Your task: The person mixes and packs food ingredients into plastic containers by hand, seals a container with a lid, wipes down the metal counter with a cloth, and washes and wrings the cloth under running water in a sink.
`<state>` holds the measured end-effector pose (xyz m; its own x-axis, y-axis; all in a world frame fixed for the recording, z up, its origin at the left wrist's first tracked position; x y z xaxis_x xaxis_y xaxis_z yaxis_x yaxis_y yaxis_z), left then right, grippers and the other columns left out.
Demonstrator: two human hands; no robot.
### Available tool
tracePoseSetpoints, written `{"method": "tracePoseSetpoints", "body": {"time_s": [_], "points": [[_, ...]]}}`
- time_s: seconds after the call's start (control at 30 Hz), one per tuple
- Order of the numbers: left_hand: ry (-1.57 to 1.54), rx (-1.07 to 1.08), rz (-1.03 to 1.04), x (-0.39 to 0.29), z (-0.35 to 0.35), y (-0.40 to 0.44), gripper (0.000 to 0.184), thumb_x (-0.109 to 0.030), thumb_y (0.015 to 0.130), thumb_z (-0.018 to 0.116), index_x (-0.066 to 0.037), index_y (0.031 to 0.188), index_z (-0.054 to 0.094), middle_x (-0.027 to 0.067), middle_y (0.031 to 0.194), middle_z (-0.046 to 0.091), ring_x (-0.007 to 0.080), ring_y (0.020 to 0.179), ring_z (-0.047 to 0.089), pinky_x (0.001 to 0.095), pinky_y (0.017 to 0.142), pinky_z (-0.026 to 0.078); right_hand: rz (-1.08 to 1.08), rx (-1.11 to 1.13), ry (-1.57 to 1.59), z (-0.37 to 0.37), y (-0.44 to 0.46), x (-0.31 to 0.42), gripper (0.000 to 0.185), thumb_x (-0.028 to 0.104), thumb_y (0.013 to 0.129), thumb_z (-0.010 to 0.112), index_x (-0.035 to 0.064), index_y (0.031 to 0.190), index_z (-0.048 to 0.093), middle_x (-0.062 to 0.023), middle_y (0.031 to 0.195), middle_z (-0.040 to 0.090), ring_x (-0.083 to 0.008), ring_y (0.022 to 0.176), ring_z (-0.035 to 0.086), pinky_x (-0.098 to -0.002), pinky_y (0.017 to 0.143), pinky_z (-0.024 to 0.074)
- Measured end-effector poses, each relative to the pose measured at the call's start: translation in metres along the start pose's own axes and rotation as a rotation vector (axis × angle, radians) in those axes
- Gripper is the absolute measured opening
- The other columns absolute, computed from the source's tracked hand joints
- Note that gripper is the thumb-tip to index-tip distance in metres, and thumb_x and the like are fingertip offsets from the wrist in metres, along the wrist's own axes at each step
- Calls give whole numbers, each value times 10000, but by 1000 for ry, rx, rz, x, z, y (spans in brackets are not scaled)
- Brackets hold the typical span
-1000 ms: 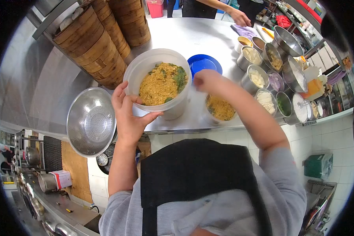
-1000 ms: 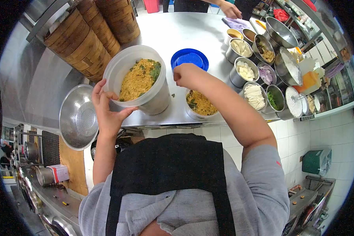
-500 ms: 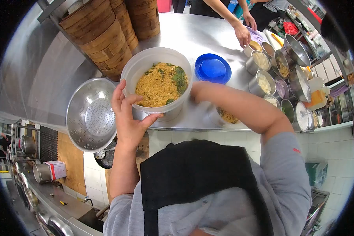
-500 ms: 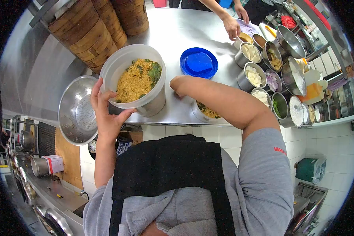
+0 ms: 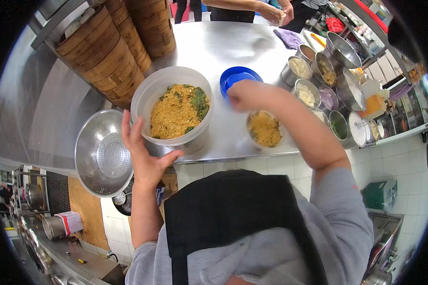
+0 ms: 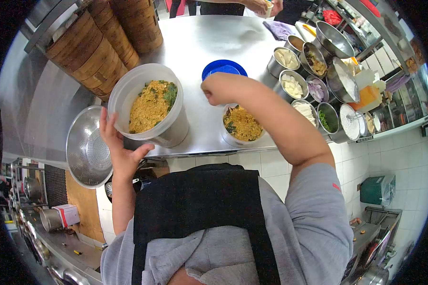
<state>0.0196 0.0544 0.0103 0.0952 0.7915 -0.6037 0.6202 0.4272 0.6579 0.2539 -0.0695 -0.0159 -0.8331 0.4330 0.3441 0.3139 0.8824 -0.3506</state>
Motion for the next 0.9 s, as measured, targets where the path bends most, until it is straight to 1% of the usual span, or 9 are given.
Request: {"method": "tracePoseSetpoints", "body": {"time_s": [0.13, 0.23, 0.37, 0.43, 0.53, 0.6, 0.67, 0.77, 0.9], "points": [[-474, -126, -197, 11, 0, 2, 1284, -590, 461, 799, -89, 1410, 93, 175, 1423, 207, 326, 1306, 261, 451, 1067, 265, -1, 67, -51, 0, -55, -14, 133, 112, 714, 598, 41, 826, 594, -129, 753, 613, -271, 713, 610, -359, 661, 492], [-583, -104, -256, 32, 8, 8, 1313, -589, 440, 806, -65, 1408, 90, 176, 1425, 200, 317, 1302, 271, 431, 1075, 246, 130, 142, -125, 28, -62, -42, 159, 135, 720, 625, 47, 851, 611, -124, 791, 614, -259, 734, 603, -348, 684, 481], [-421, 38, -259, 23, 22, 8, 1199, -533, 478, 831, -82, 1357, 151, 193, 1402, 215, 313, 1292, 284, 424, 1070, 250, -24, -184, -103, -28, -70, -1, 167, 130, 750, 610, 41, 890, 617, -129, 857, 614, -267, 779, 597, -355, 716, 473], [-390, -12, -177, 18, 30, 6, 1100, -477, 481, 850, -89, 1286, 209, 209, 1400, 204, 331, 1295, 274, 432, 1069, 247, -144, -422, 236, -81, -85, 51, 136, 110, 777, 564, 34, 875, 620, -163, 861, 605, -299, 808, 598, -367, 709, 471], [-261, -66, -75, -1, 33, 7, 933, -365, 483, 877, -102, 1150, 280, 237, 1392, 190, 367, 1294, 260, 445, 1066, 242, -405, -438, 73, -91, -69, 111, 150, 63, 776, 561, 35, 918, 603, -131, 903, 615, -294, 852, 594, -375, 758, 474], [-103, -81, -70, -16, 32, 6, 815, -256, 513, 876, -112, 1059, 288, 264, 1390, 151, 413, 1296, 207, 458, 1061, 229, -168, -275, -203, -63, -23, 119, 181, 80, 765, 586, 28, 937, 607, -145, 927, 623, -298, 866, 606, -379, 760, 483], [-62, -98, -75, -28, 35, -1, 802, -251, 535, 867, -111, 1068, 284, 270, 1394, 118, 423, 1298, 183, 466, 1058, 228, -185, -148, -469, -42, 2, 126, 216, 114, 784, 536, -9, 922, 646, -177, 850, 658, -325, 785, 644, -400, 728, 505], [-66, -128, -78, -39, 38, -7, 760, -231, 585, 845, -107, 1080, 282, 283, 1396, 50, 450, 1300, 121, 483, 1051, 223, 41, -11, -397, -22, 33, 115, 250, 113, 787, 538, 8, 993, 632, -177, 926, 656, -317, 844, 640, -387, 765, 500], [-33, -90, -51, -36, 33, -11, 820, -237, 600, 837, -94, 1162, 257, 292, 1380, 70, 448, 1300, 126, 478, 1053, 226, 79, -35, -312, -21, 46, 111, 275, 144, 788, 561, 14, 1030, 572, -189, 964, 623, -338, 885, 608, -396, 778, 484]]}}
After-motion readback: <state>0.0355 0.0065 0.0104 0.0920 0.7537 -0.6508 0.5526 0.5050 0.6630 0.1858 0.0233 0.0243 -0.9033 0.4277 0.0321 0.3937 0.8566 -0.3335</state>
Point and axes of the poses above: each hand's wrist, its own y-axis towards the middle knuckle, its own z-axis out of the palm, x = y × z, the point moved 8 cm from there along y, towards the middle knuckle
